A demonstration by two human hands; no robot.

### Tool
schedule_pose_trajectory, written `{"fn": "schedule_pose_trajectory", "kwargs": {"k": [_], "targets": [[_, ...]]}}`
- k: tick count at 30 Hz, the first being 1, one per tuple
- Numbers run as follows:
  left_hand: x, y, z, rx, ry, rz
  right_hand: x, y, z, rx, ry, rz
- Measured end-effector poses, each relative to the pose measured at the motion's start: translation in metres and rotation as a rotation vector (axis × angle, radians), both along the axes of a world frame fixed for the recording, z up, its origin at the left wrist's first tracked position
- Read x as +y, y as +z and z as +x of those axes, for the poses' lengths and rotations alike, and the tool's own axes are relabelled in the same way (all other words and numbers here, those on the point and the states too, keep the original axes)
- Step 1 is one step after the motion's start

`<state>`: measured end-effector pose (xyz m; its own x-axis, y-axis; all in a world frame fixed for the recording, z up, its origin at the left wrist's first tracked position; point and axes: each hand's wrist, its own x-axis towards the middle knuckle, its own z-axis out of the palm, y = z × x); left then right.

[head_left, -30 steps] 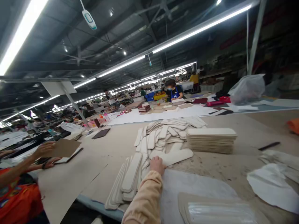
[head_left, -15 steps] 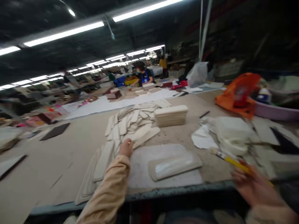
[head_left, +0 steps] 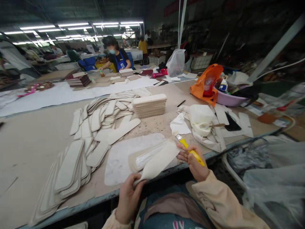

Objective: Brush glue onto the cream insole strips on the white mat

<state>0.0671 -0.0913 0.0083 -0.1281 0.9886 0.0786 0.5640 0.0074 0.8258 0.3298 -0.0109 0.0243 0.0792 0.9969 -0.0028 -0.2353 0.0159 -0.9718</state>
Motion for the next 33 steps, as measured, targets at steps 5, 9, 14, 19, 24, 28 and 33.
{"fn": "schedule_pose_trajectory", "kwargs": {"k": [5,9,14,19,24,28,33], "targets": [[-0.009,-0.011,0.021,-0.230,0.040,-0.084,-0.001,-0.016,0.001,-0.124,-0.066,0.080],[-0.006,-0.015,0.021,-0.693,0.108,-0.209,0.004,-0.037,0.005,-0.310,-0.142,0.175],[0.022,-0.015,0.007,-0.706,0.272,-0.177,0.016,-0.045,-0.001,-0.568,-0.242,0.210],[0.057,-0.018,-0.008,-0.334,0.323,-0.159,0.035,-0.039,-0.010,-0.812,-0.258,0.210],[0.066,-0.024,-0.014,-0.143,0.324,-0.182,0.044,-0.044,-0.018,-0.861,-0.223,0.247],[0.065,-0.030,-0.016,-0.059,0.316,-0.205,0.048,-0.057,-0.017,-0.887,-0.195,0.305],[0.065,-0.035,-0.018,-0.013,0.318,-0.237,0.053,-0.071,-0.012,-0.928,-0.164,0.426]]}}
